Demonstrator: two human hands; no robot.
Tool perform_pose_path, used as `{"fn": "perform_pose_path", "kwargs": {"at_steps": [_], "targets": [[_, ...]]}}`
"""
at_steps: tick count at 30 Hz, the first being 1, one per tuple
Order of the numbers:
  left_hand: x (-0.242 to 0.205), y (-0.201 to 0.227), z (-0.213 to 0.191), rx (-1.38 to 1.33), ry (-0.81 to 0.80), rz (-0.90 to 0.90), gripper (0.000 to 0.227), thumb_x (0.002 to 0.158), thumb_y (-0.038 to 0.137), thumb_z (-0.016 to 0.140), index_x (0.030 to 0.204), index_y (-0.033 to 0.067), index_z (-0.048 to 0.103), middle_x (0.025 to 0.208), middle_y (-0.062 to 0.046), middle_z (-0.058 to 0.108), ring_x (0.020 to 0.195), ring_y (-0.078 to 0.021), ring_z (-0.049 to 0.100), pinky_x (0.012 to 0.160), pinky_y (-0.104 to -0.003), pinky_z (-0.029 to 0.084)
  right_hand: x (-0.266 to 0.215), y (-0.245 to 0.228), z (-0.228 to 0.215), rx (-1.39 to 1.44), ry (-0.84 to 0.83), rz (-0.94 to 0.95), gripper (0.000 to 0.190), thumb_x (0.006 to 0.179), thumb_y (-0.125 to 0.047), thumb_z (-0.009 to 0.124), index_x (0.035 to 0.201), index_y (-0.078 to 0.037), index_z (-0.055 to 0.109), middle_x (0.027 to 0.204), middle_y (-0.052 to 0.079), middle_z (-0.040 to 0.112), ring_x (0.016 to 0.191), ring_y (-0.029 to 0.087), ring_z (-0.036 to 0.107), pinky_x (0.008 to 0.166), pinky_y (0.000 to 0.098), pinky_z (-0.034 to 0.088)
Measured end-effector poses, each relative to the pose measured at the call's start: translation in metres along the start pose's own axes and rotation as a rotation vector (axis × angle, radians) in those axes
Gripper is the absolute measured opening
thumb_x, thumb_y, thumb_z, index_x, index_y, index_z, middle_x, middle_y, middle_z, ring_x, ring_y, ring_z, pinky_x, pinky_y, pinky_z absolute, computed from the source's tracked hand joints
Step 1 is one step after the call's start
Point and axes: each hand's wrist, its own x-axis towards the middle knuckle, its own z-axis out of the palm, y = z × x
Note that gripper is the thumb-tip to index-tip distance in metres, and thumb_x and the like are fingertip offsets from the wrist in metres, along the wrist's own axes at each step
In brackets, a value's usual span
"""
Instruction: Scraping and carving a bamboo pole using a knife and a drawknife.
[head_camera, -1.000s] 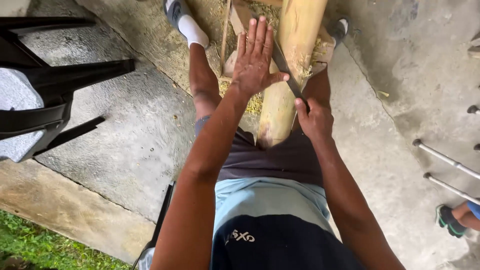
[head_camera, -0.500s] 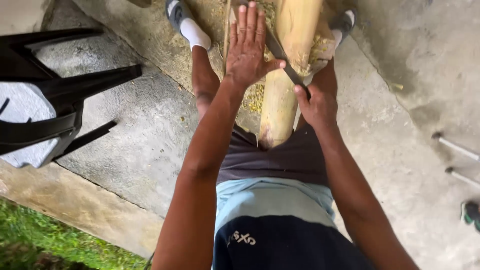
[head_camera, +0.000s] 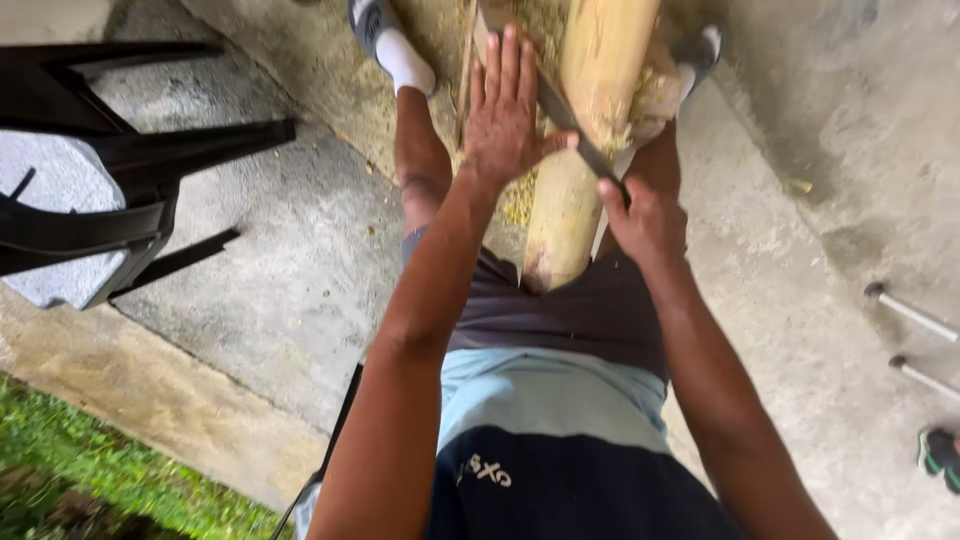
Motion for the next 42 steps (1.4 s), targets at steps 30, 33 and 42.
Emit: {"fn": "perform_pose_path", "kwargs": {"at_steps": [30,33,42], "targets": [[-0.005,0.000,0.028,-0.002,0.039,0.042,0.141,0.075,0.095,0.052,0.161,-0.0085,0.011,0.169,-0.029,-0.001,0.158,-0.0437,-0.004,0.130,-0.058,0.006,-0.012,0.011,0.000,-0.007,-0.036,0.034,0.061,0.106,-0.063,0.050,0.089,-0.007,0.065,0.073,0.021,0.066,0.071,0.046,0.066,0.065,0.0566,0.051],[-0.007,-0.003,0.045,-0.071,0.115,0.059,0.139,0.076,0.095,0.052,0.161,-0.0081,0.013,0.168,-0.031,0.000,0.157,-0.0458,-0.005,0.130,-0.058,0.006,-0.005,0.015,0.002,-0.009,-0.009,-0.006,0.063,0.106,-0.065,0.050,0.087,-0.006,0.064,0.075,0.020,0.067,0.072,0.046,0.067,0.064,0.0559,0.051],[0.003,-0.017,0.022,-0.020,0.051,-0.066,0.144,0.073,0.098,0.050,0.161,-0.0076,0.007,0.167,-0.031,-0.003,0.156,-0.0457,-0.006,0.129,-0.058,0.005,0.029,0.000,-0.008,-0.070,-0.102,-0.052,0.060,0.106,-0.063,0.051,0.090,-0.008,0.067,0.061,0.019,0.063,0.061,0.043,0.067,0.059,0.0548,0.051]]}}
